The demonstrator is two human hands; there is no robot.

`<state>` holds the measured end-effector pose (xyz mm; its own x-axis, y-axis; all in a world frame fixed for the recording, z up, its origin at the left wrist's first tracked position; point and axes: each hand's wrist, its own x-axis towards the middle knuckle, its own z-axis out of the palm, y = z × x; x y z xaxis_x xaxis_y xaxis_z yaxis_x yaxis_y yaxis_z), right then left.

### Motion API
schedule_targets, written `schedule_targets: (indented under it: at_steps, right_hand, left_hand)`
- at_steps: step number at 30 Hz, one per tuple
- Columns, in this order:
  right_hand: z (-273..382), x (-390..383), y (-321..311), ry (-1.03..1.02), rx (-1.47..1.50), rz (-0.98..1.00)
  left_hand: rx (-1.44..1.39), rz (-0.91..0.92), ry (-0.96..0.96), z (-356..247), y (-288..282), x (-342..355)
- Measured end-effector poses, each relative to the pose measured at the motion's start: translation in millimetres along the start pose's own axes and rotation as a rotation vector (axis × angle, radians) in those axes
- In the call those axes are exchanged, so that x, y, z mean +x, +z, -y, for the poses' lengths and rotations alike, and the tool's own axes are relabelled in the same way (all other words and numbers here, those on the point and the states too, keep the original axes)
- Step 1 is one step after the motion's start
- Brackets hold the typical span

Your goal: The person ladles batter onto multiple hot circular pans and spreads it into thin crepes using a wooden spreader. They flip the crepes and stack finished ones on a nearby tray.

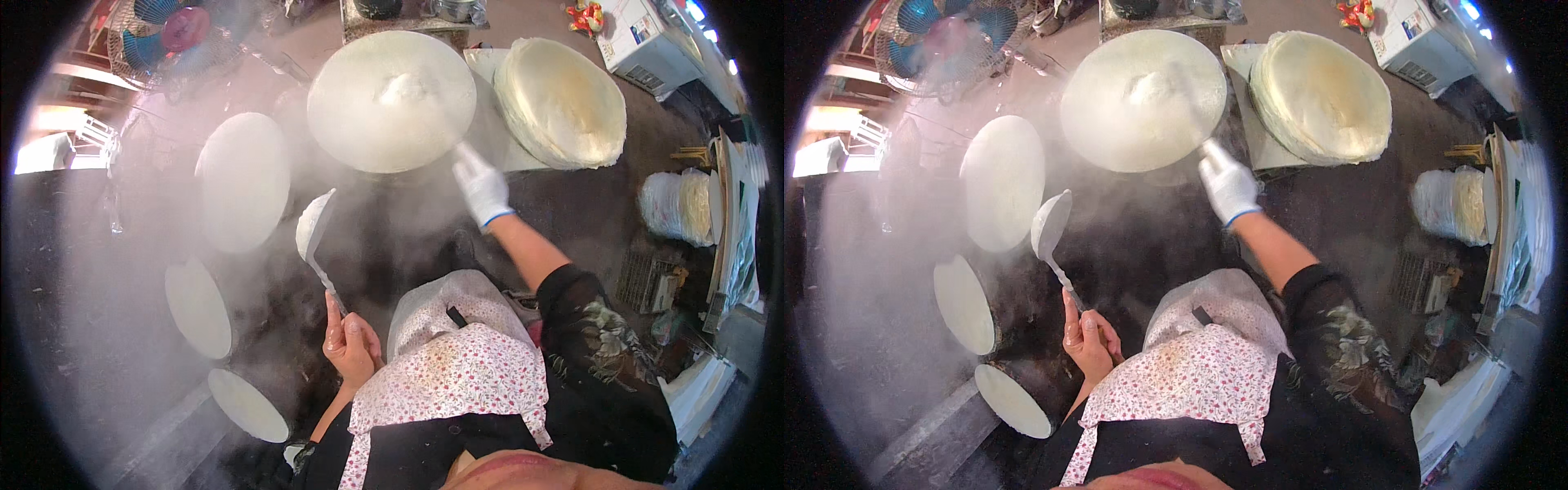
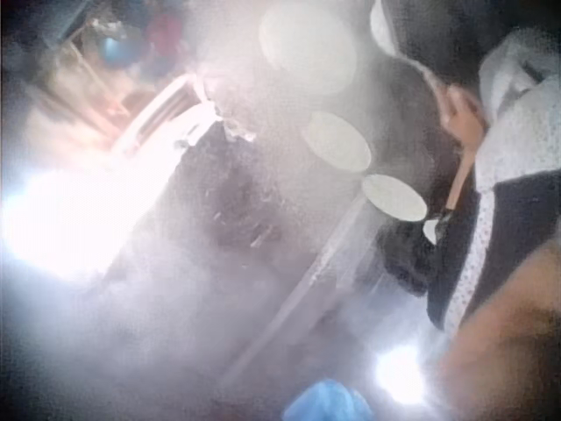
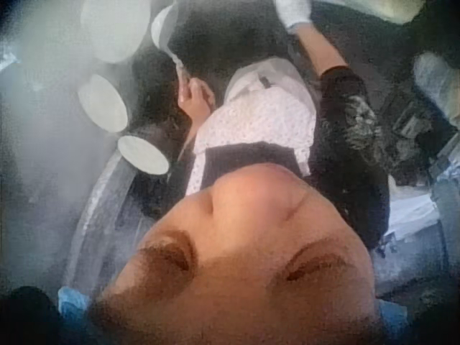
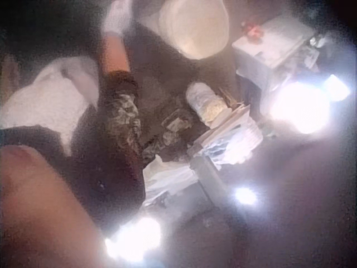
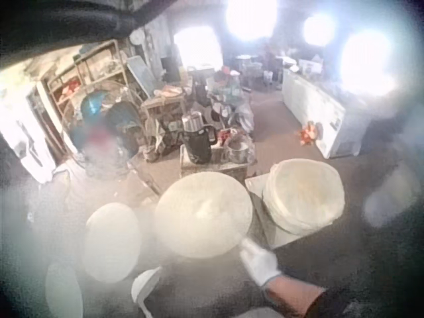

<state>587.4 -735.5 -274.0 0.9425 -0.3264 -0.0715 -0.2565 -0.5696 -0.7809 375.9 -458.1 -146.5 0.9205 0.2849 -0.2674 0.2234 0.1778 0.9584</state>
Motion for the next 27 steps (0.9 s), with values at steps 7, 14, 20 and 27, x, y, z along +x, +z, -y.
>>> schedule_targets:
  at_steps: [7,14,20,27]
  right_hand:
    - [6.2,12.4,14.6,-0.238,0.069,-0.164]
    - [4.9,35.7,4.7,-0.211,-0.127,0.162]
    - [2.2,40.1,-1.0,-0.266,-0.233,0.152]
    - [-22.9,2.6,-27.7,-0.269,-0.285,0.210]
  left_hand:
    - [0.004,-0.028,-0.020,-6.1,-7.4,-2.1]
    - [0.107,0.002,-0.031,-2.5,-11.6,-8.2]
    - [0.230,-0.003,0.025,-30.5,16.4,73.4]
    - [-0.155,0.075,-0.073,-51.6,92.3,203.5]
